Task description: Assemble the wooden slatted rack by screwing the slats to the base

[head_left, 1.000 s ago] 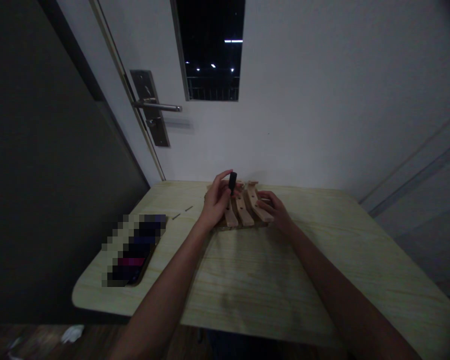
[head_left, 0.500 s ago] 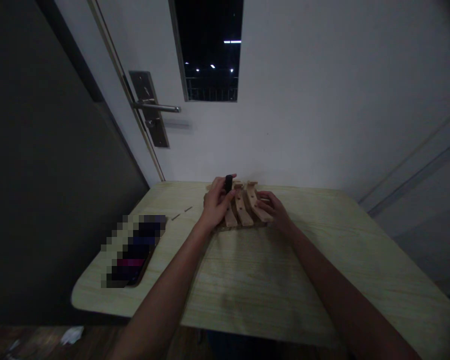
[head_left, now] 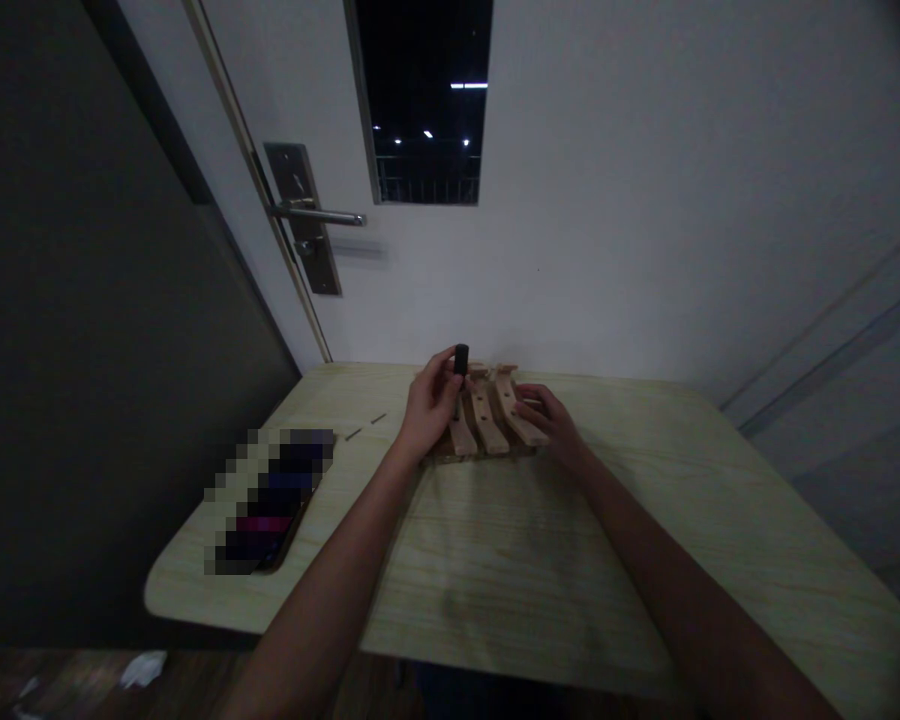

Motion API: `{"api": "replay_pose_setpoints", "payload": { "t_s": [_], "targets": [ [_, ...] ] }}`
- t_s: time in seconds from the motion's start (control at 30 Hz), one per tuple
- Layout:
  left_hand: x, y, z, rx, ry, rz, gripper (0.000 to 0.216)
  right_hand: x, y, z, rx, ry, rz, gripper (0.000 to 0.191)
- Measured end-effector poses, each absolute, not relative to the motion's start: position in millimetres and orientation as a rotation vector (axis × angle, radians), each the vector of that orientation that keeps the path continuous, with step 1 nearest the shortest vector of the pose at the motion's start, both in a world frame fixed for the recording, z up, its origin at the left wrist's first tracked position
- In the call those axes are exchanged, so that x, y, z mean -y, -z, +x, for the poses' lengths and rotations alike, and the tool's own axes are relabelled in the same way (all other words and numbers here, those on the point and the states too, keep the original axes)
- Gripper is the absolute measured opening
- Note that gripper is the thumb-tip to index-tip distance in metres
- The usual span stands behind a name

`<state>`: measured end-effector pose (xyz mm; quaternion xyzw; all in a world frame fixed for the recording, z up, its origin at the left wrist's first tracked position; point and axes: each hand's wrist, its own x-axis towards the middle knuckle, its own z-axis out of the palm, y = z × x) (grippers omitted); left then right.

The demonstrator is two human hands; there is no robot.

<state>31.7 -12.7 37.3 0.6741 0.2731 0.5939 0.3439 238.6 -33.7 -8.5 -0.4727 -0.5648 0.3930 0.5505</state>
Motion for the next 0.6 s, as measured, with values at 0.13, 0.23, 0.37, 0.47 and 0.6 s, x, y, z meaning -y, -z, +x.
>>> {"api": "replay_pose_setpoints", "payload": {
  "t_s": [0.13, 0.23, 0.37, 0.47, 0.6],
  "targets": [
    [9, -37, 31, -0.646, -1.657, 1.567, 0.036, 34, 9, 240, 1.355, -0.921, -1.124, 0.042],
    [6, -41, 26, -0.653, -1.794, 1.381, 0.036, 35, 9, 238, 1.355, -0.928, -1.107, 0.043],
    [3, -46, 17, -0.762, -1.852, 1.319, 0.033, 35, 6, 238, 1.309, -0.884, -1.138, 0.042],
    [4, -47, 17, -0.847, -1.834, 1.453, 0.028, 38, -6, 241, 1.264, -0.739, -1.183, 0.040],
    [12, -50, 21, -0.780, -1.691, 1.643, 0.023, 48, -38, 240, 1.366, -0.541, -1.162, 0.036]
  ]
}}
